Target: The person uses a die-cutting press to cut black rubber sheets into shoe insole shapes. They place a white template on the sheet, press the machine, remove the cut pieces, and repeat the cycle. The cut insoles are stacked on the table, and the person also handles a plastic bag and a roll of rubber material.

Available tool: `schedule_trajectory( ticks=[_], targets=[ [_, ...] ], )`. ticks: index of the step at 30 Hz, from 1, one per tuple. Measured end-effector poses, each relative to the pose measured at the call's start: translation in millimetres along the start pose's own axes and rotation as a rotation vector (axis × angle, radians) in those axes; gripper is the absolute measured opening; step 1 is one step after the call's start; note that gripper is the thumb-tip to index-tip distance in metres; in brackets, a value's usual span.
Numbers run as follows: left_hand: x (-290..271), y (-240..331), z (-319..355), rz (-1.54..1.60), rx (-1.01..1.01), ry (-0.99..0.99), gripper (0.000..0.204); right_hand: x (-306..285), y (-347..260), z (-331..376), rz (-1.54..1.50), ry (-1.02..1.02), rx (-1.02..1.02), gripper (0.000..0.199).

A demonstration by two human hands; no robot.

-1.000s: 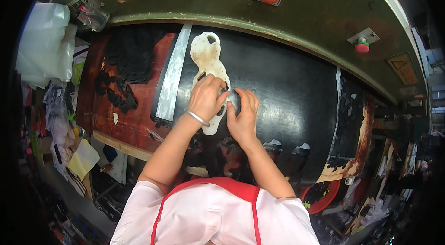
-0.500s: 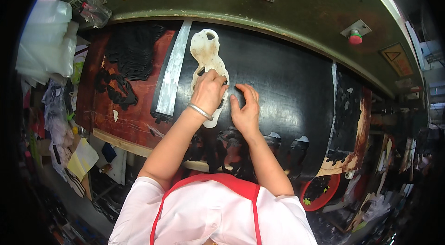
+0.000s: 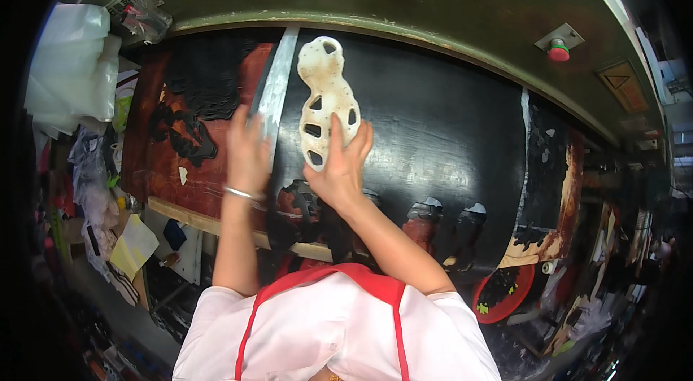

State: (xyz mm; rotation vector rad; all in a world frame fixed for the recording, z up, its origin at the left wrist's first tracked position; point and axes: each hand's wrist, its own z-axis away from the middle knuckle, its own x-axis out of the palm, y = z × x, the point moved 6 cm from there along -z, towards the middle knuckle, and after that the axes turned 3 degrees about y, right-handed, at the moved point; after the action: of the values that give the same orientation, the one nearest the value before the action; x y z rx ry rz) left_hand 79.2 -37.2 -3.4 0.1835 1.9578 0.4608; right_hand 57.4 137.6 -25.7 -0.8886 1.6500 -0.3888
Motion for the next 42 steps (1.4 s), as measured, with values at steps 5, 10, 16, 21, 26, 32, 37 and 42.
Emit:
schedule_trajectory(
  ticks=[5,10,16,21,26,32,37,42],
  targets=[
    [44.2,10.1,38.1,-0.103,0.077,-0.17,0.054,-19.0,23.0,-14.1,-0.43,0.021,0.189,0.095],
    [42.9,4.2,32.0,-0.029,0.063,-0.182,0.057,-93.9,58.3,-24.8,-0.972,-0.053,0.396,0.085],
    [54.2,7.4,17.5,-0.12,0.034,-0.182,0.056,-87.6,81.2,-20.3,-0.201,0.067,0.171,0.086],
    [60.1,7.0,-9.9,-0.15,0.076,-0.092,0.054,-60.3,93.5,-53.6,-0.112,0.18,0.042,0.093],
    [81.2,4.5,-55.3,-0.134,0.001,-0.052,0.049,-58.4,105.1,-104.1,-0.062,0.143,-0.037,0.101],
    [59.5,-22.0,-89.7,0.319,-0.034,0.193,0.038,-172.2,172.0,-129.9,-0.271,0.58,0.257,0.078],
    [72.3,-41.8,-47.9,0.375,-0.443,-0.003,0.016,-287.1,202.6,-183.2,0.277,0.87,0.105,0.084],
    [96.9,-16.7,-71.2,-0.059,-0.06,0.1,0.031,-269.5,218.9,-194.2,0.244,0.932,0.1,0.091]
  ],
)
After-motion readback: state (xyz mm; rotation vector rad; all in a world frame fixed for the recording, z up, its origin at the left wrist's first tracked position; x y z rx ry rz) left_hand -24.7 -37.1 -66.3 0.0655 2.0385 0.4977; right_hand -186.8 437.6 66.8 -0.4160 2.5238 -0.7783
